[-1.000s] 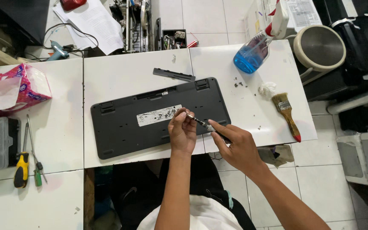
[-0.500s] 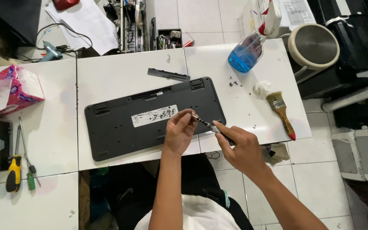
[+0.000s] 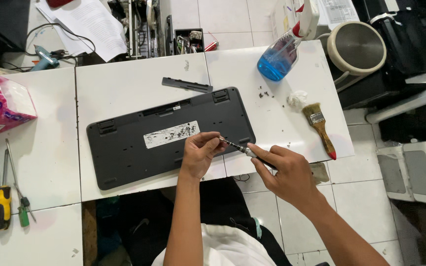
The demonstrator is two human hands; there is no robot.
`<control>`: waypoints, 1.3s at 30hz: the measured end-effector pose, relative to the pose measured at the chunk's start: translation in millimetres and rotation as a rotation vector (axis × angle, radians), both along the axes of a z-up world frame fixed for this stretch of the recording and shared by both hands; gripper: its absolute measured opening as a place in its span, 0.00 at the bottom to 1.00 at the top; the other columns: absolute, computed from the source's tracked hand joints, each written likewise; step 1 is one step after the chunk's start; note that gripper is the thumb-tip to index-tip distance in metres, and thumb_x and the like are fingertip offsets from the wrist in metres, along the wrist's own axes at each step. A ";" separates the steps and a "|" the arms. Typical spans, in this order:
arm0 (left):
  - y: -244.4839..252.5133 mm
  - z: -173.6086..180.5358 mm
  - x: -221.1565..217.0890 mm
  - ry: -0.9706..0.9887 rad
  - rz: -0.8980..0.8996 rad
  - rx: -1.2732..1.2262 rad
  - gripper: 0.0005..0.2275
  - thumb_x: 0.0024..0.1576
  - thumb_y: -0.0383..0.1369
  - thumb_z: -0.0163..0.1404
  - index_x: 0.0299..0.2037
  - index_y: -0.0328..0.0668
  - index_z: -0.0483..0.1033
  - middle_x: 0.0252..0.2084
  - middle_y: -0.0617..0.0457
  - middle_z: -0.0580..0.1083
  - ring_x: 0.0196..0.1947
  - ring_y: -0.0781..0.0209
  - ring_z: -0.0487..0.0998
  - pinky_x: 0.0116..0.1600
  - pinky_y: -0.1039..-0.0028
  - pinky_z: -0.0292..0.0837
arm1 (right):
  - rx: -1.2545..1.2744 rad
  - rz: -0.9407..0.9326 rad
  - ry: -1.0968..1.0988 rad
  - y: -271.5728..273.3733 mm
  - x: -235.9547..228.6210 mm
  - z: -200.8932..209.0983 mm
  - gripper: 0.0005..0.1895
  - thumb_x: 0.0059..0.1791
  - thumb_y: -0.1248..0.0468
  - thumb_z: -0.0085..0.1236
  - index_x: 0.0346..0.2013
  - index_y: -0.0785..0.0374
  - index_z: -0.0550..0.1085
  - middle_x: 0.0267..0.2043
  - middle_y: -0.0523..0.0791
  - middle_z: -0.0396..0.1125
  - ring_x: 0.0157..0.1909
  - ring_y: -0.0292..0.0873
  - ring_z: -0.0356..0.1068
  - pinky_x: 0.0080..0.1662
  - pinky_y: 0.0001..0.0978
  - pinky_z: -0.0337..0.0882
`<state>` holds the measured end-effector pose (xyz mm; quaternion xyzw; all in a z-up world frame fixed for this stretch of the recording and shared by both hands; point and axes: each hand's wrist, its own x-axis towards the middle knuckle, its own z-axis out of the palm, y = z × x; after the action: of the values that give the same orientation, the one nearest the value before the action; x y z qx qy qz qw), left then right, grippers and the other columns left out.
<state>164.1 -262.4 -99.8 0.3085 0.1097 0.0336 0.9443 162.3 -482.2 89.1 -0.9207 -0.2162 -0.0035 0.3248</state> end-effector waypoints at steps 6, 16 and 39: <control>1.4 7.8 -0.1 -0.010 -0.034 0.029 0.08 0.56 0.15 0.60 0.45 0.20 0.82 0.38 0.26 0.82 0.35 0.38 0.87 0.39 0.61 0.90 | -0.070 0.021 -0.024 -5.3 2.5 9.3 0.14 0.49 0.60 0.67 0.49 0.52 0.87 0.17 0.48 0.70 0.15 0.43 0.66 0.20 0.30 0.67; 4.1 7.2 -0.4 -0.053 -0.069 0.005 0.08 0.55 0.13 0.59 0.44 0.20 0.82 0.37 0.25 0.82 0.35 0.37 0.88 0.38 0.62 0.90 | -0.154 0.083 -0.056 -6.8 7.5 29.9 0.14 0.49 0.60 0.67 0.49 0.51 0.87 0.17 0.48 0.70 0.13 0.42 0.65 0.19 0.30 0.66; 20.4 75.3 -10.8 -0.055 -0.205 0.286 0.10 0.48 0.12 0.64 0.40 0.19 0.84 0.33 0.25 0.82 0.32 0.38 0.88 0.36 0.58 0.91 | -0.094 0.138 -0.026 -13.5 8.0 24.4 0.16 0.48 0.63 0.68 0.50 0.50 0.87 0.16 0.46 0.69 0.13 0.41 0.65 0.19 0.29 0.66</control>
<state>153.3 -242.0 -24.5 0.4484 0.0462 -0.0391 0.8918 170.3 -495.7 113.5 -0.9177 -0.2835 0.0170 0.2778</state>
